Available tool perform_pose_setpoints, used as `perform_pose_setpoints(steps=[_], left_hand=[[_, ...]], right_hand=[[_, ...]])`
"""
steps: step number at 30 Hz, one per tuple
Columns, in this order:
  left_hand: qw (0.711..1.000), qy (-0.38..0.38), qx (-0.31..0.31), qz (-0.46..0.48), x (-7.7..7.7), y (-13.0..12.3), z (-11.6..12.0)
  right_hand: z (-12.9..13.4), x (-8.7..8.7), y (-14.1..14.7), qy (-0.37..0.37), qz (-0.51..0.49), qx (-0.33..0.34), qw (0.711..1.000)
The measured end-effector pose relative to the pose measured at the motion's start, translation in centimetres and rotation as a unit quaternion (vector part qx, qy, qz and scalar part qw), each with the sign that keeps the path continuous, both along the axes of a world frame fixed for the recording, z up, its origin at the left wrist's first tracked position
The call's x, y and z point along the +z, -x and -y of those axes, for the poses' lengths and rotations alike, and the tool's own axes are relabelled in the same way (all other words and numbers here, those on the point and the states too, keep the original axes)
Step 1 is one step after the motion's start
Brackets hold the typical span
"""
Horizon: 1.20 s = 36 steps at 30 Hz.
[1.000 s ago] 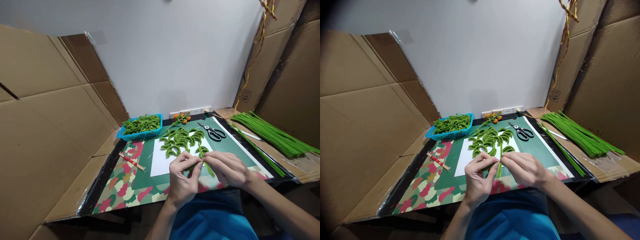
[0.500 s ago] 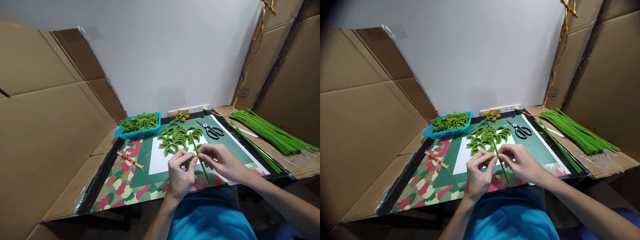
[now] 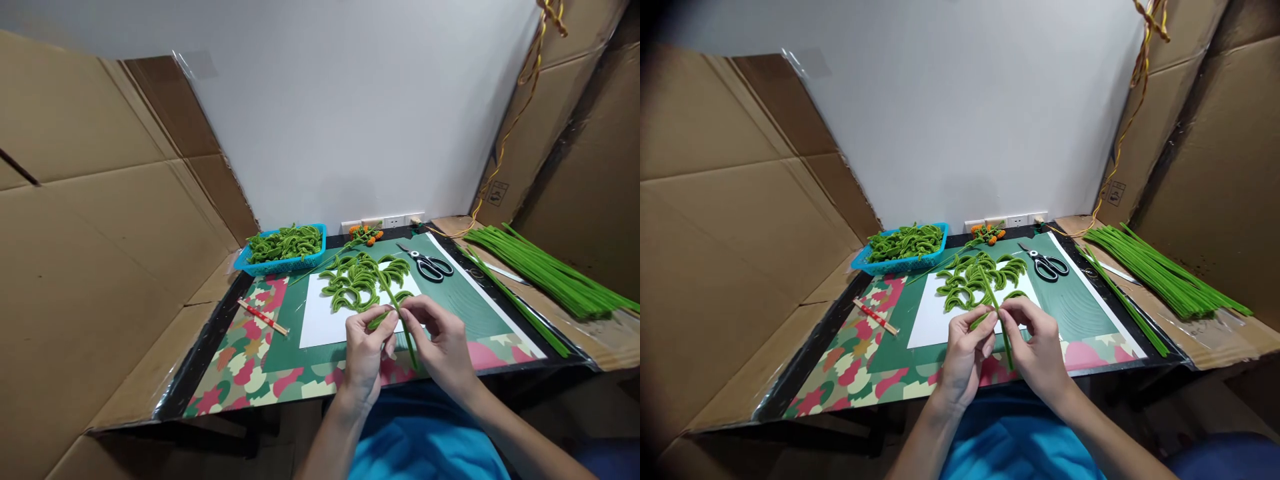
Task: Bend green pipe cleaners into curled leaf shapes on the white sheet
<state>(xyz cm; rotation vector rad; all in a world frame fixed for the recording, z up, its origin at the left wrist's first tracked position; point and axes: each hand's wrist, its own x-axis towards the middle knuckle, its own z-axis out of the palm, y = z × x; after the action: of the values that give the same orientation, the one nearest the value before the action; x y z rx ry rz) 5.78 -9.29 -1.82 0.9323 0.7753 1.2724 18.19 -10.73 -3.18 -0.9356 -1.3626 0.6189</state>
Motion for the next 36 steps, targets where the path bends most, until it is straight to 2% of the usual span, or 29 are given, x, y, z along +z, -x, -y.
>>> perform_pose_setpoints(steps=[5,9,14,18,21,24,31,36], left_hand=[[0.999,0.03,-0.035,0.025,0.1,0.2,0.0],[0.999,0.019,-0.034,-0.023,-0.1,0.7,-0.4],[0.99,-0.048,-0.024,-0.133,-0.6,1.3,-0.8],[0.973,-0.102,-0.034,-0.203,-0.6,1.4,-0.4],[0.978,-0.086,-0.046,-0.185,-0.8,1.2,-0.2],[0.982,-0.078,-0.032,-0.166,-1.1,1.2,-0.3],[0.982,-0.066,-0.015,-0.177,-1.0,1.6,-0.3],[0.984,-0.062,-0.002,-0.166,-0.5,1.9,-0.4]], right_hand=[[0.2,-0.6,0.7,0.002,-0.051,-0.032,0.998],[0.3,-0.5,0.7,0.037,-0.063,-0.033,0.997],[0.5,-0.4,-0.1,0.127,-0.122,0.042,0.984],[0.6,-1.0,-1.2,0.157,-0.174,0.098,0.967],[0.5,-1.4,-1.8,0.161,-0.203,0.083,0.962],[0.5,-1.6,-1.8,0.161,-0.215,0.065,0.961],[0.9,-1.6,-1.5,0.174,-0.267,0.071,0.945],[1.0,-1.0,-1.8,0.165,-0.201,0.08,0.962]])
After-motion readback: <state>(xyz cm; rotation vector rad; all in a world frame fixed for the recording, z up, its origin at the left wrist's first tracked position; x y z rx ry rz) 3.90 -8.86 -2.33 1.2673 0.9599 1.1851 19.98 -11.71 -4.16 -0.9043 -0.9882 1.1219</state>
